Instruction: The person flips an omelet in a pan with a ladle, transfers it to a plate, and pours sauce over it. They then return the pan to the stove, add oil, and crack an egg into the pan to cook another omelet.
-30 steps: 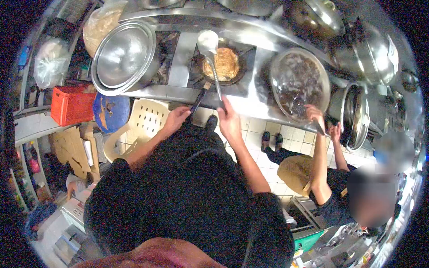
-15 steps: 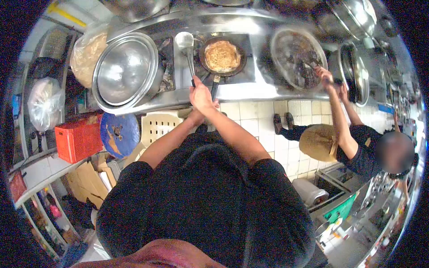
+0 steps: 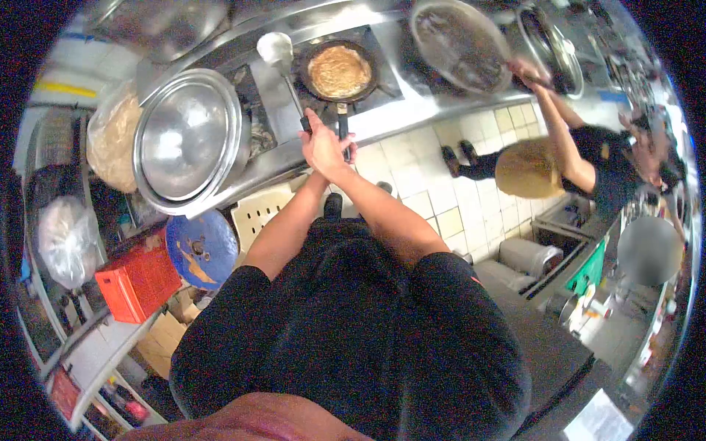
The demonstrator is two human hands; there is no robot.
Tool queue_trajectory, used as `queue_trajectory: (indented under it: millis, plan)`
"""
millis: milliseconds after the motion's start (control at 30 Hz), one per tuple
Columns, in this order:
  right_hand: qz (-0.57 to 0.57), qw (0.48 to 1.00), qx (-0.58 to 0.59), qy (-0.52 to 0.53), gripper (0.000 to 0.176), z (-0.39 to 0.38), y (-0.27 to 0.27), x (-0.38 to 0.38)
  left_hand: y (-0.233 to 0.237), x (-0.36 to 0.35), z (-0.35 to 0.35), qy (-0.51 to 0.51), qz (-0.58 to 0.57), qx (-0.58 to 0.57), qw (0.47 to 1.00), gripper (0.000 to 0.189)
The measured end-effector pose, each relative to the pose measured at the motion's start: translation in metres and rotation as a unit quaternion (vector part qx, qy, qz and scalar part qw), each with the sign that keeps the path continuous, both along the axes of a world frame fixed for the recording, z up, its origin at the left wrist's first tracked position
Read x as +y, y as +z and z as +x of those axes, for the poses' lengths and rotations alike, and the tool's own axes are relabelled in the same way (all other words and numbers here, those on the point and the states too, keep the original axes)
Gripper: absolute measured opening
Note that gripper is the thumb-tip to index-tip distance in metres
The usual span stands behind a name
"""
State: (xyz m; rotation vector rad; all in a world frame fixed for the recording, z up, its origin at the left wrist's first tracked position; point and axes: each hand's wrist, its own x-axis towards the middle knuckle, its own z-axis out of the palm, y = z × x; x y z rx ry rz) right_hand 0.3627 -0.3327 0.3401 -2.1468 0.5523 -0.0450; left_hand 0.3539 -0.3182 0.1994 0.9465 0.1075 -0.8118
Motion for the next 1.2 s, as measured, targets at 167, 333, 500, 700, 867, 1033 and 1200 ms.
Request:
queue_trajectory:
  millis: [167, 333, 500, 700, 867, 1033, 1200]
  plan:
    - [0.048, 0.993, -0.104, -0.019, 0.055, -0.058, 0.036, -0.034, -0.094, -0.013, 0.017, 0.035, 0.029, -0.351, 0.935, 0.028]
    - [0.006, 0.997, 0.019, -0.076, 0.033, -0.135, 0.053, -0.076, 0.040, 0.002, 0.013, 0.001, 0.186, 0.049, 0.981, 0.037]
    - [-0.048, 0.990, 0.080, -0.107, 0.024, -0.210, 0.055, -0.094, 0.022, 0.022, 0.023, -0.032, 0.136, 0.044, 0.989, 0.034]
    - [-0.024, 0.984, 0.102, -0.148, 0.025, -0.305, 0.049, -0.102, 0.028, 0.058, -0.001, -0.102, 0.181, -0.001, 0.978, 0.042]
    - [-0.003, 0.978, 0.089, -0.190, 0.024, -0.392, 0.052, -0.101, 0.058, 0.102, -0.067, -0.117, 0.261, -0.016, 0.958, 0.041]
    - [0.059, 0.964, 0.069, -0.251, 0.021, -0.475, 0.039, -0.091, 0.087, 0.120, -0.140, -0.203, 0.317, -0.040, 0.926, 0.033]
    - [0.095, 0.922, 0.049, -0.371, 0.019, -0.555, 0.039, -0.075, 0.084, 0.088, -0.214, -0.335, 0.289, -0.061, 0.895, 0.025]
